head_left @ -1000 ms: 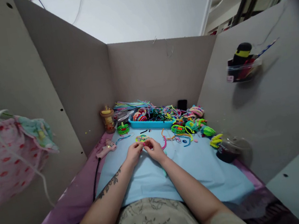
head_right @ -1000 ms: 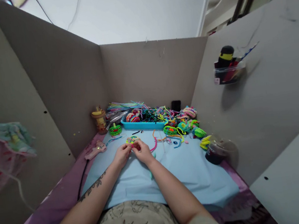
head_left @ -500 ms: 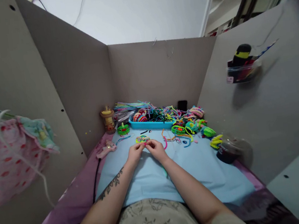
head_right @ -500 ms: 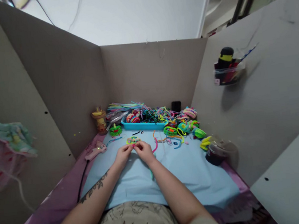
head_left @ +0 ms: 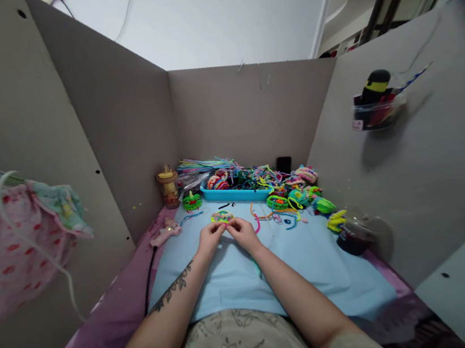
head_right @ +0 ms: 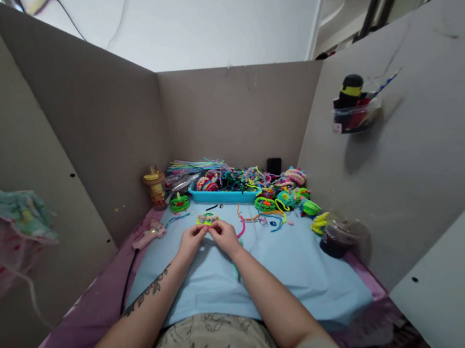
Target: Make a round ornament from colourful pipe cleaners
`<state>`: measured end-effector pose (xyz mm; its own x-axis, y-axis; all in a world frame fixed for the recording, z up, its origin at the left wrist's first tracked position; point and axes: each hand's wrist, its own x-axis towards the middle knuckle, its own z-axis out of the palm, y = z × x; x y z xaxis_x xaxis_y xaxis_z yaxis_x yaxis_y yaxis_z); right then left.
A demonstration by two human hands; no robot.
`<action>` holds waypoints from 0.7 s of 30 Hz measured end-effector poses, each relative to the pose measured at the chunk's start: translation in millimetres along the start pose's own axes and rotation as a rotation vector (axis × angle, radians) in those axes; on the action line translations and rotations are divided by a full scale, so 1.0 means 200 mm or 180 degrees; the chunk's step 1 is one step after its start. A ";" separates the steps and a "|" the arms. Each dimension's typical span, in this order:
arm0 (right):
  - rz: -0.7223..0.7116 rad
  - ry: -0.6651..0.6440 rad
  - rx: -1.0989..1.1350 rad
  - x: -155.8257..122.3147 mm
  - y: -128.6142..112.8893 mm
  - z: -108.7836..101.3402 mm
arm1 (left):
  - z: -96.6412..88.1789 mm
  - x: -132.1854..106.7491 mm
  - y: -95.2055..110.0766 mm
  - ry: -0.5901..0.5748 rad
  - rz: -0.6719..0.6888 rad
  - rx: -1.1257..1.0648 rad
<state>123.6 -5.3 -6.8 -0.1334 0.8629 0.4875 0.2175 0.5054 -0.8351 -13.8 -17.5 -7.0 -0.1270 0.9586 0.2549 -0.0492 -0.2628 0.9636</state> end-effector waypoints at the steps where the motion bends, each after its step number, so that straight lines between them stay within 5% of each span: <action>1: 0.0005 -0.0001 0.0001 0.00 0.00 0.00 | 0.00 0.00 0.01 -0.0004 -0.0022 -0.0009; 21: -0.0029 0.0003 -0.0079 0.00 0.01 0.00 | 0.00 -0.01 0.01 0.0064 0.0158 0.0258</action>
<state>124.6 -4.7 -7.8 -0.1347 0.8582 0.4953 0.2402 0.5132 -0.8240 -13.3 -20.4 -5.3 -0.1472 0.9420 0.3016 0.0379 -0.2994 0.9534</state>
